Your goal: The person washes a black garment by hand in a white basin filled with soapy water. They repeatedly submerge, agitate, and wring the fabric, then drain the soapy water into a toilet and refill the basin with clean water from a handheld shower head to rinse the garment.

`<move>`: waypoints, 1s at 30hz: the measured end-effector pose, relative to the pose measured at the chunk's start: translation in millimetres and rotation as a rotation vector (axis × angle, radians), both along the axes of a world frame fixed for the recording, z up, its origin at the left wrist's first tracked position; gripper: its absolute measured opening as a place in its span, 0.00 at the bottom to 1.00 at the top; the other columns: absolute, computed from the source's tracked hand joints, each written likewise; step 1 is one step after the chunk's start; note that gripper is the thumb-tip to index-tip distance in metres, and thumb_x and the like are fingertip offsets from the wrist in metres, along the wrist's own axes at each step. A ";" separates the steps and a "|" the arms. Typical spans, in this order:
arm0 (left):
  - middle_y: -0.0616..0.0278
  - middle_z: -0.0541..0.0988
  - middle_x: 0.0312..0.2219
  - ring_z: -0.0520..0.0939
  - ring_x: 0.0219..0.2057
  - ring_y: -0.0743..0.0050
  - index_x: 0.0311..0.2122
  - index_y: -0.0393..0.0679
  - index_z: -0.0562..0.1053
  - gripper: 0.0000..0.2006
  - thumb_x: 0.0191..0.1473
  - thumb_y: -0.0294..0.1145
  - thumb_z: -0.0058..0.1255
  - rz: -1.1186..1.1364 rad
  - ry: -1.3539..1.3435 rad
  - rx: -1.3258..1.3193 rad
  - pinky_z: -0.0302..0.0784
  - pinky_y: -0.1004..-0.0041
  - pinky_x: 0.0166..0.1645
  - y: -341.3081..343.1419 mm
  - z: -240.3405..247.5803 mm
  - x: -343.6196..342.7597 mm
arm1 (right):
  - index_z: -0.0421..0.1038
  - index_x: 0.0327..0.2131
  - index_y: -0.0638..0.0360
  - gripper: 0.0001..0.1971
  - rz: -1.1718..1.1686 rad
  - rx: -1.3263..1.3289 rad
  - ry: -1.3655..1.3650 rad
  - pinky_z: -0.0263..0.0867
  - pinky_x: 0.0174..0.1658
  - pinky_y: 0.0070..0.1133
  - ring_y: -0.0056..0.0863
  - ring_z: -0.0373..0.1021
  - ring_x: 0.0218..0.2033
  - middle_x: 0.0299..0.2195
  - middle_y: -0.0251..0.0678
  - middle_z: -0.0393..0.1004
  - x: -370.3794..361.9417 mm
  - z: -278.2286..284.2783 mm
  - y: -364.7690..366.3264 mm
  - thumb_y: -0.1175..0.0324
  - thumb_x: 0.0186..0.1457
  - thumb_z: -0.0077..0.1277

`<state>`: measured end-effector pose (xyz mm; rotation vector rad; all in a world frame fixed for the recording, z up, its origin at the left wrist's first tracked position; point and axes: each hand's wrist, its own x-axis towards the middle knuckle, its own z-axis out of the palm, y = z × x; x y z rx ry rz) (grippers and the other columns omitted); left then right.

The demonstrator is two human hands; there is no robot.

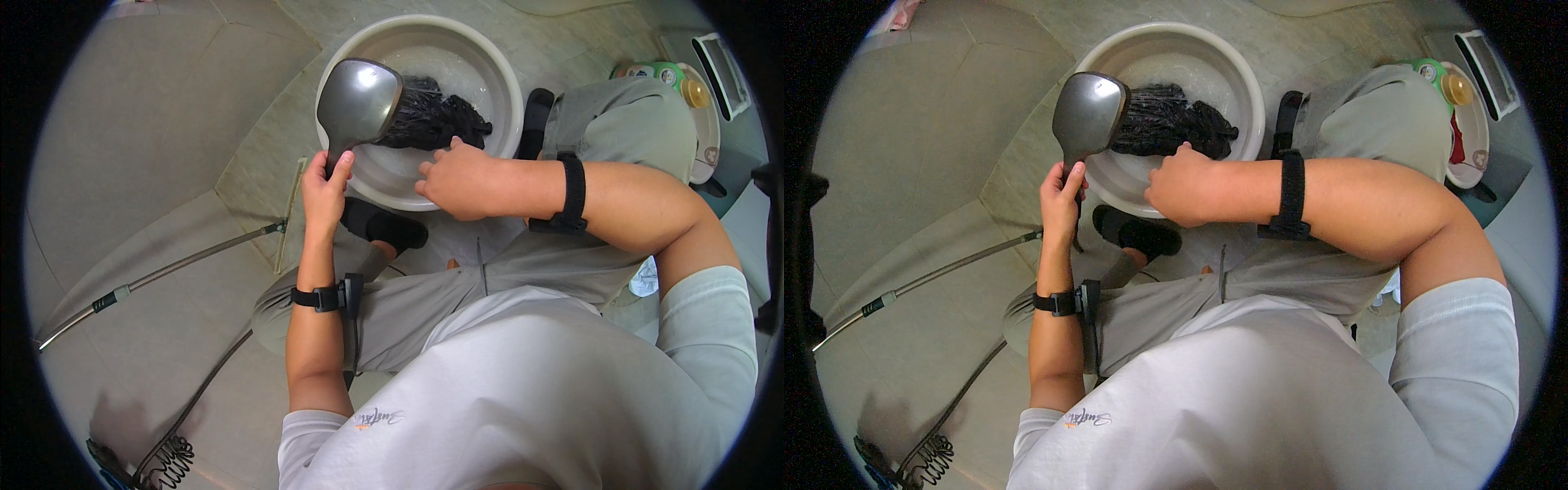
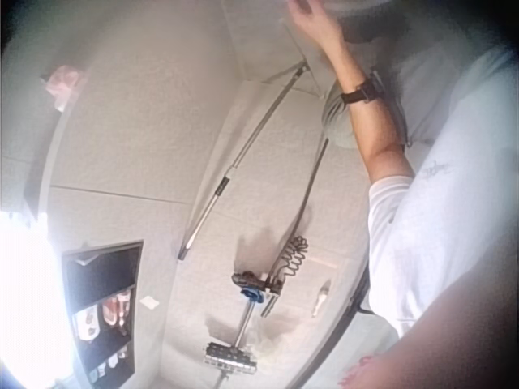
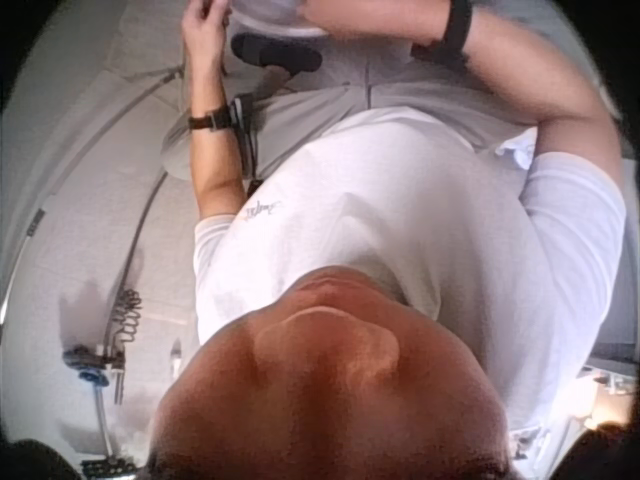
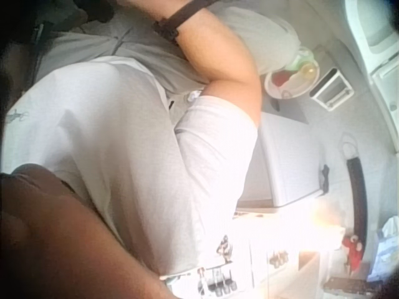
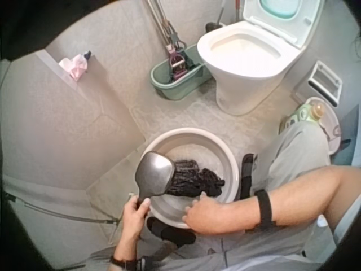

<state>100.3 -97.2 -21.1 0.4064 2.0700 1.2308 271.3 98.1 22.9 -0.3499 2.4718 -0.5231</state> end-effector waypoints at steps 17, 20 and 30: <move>0.72 0.73 0.22 0.69 0.22 0.87 0.37 0.39 0.76 0.16 0.58 0.44 0.60 -0.067 -0.070 0.018 0.63 0.80 0.26 -3.0 -1.3 -1.1 | 0.76 0.47 0.56 0.17 0.219 0.064 -0.032 0.64 0.56 0.52 0.45 0.74 0.49 0.46 0.42 0.76 25.7 -26.7 -38.4 0.64 0.54 0.53; 0.72 0.73 0.22 0.69 0.22 0.87 0.37 0.39 0.76 0.16 0.58 0.44 0.61 -0.081 -0.087 0.014 0.63 0.80 0.27 -2.1 0.3 2.6 | 0.78 0.47 0.58 0.18 0.176 0.030 0.001 0.64 0.55 0.54 0.48 0.75 0.49 0.47 0.46 0.77 21.8 -28.4 -36.4 0.63 0.54 0.55; 0.73 0.72 0.21 0.68 0.23 0.87 0.35 0.40 0.75 0.14 0.58 0.41 0.61 -0.206 -0.094 -0.015 0.62 0.79 0.28 -0.7 3.2 5.6 | 0.76 0.47 0.55 0.17 0.160 0.039 0.010 0.65 0.55 0.49 0.43 0.74 0.49 0.47 0.42 0.76 20.3 -22.8 -36.9 0.64 0.54 0.54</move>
